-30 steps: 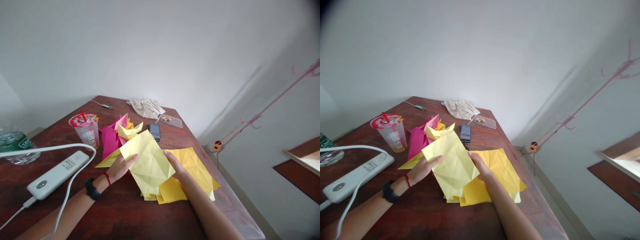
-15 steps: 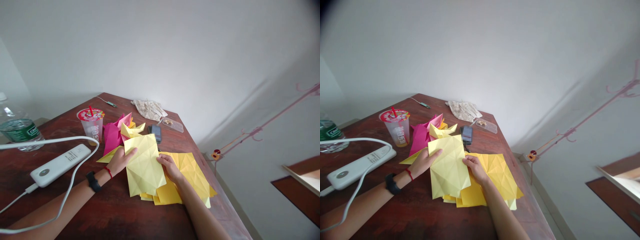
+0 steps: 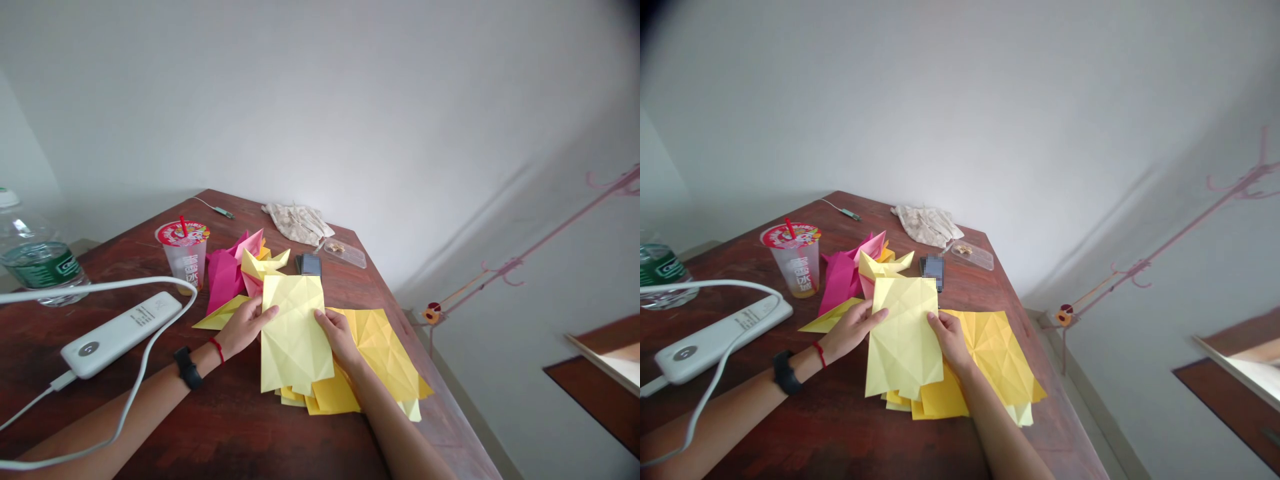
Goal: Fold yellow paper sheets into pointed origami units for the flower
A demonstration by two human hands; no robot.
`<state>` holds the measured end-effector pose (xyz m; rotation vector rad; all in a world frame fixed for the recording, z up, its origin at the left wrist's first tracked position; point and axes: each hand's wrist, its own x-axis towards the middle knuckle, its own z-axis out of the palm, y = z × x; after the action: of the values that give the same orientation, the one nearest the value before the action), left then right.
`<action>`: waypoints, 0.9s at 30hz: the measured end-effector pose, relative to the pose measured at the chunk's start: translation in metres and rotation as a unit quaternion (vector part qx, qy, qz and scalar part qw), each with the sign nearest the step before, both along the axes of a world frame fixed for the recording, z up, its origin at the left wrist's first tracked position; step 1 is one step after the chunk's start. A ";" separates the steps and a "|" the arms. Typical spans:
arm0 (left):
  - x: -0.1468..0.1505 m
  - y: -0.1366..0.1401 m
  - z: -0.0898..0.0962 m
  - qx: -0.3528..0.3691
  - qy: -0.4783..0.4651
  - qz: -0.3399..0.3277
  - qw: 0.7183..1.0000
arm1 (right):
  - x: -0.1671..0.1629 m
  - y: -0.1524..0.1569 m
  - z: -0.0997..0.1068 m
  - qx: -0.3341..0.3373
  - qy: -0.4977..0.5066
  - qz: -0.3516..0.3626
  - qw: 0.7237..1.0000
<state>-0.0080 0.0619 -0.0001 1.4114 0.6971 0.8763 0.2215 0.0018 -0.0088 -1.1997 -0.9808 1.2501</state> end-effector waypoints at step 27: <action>-0.005 0.005 -0.020 0.339 0.079 0.012 0.938 | 0.009 0.004 0.008 0.037 0.083 -0.036 0.995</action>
<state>-0.0131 0.0666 -0.0199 2.1083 0.5494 1.0891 0.2303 0.0058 -0.0006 -1.0466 -0.8467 1.2253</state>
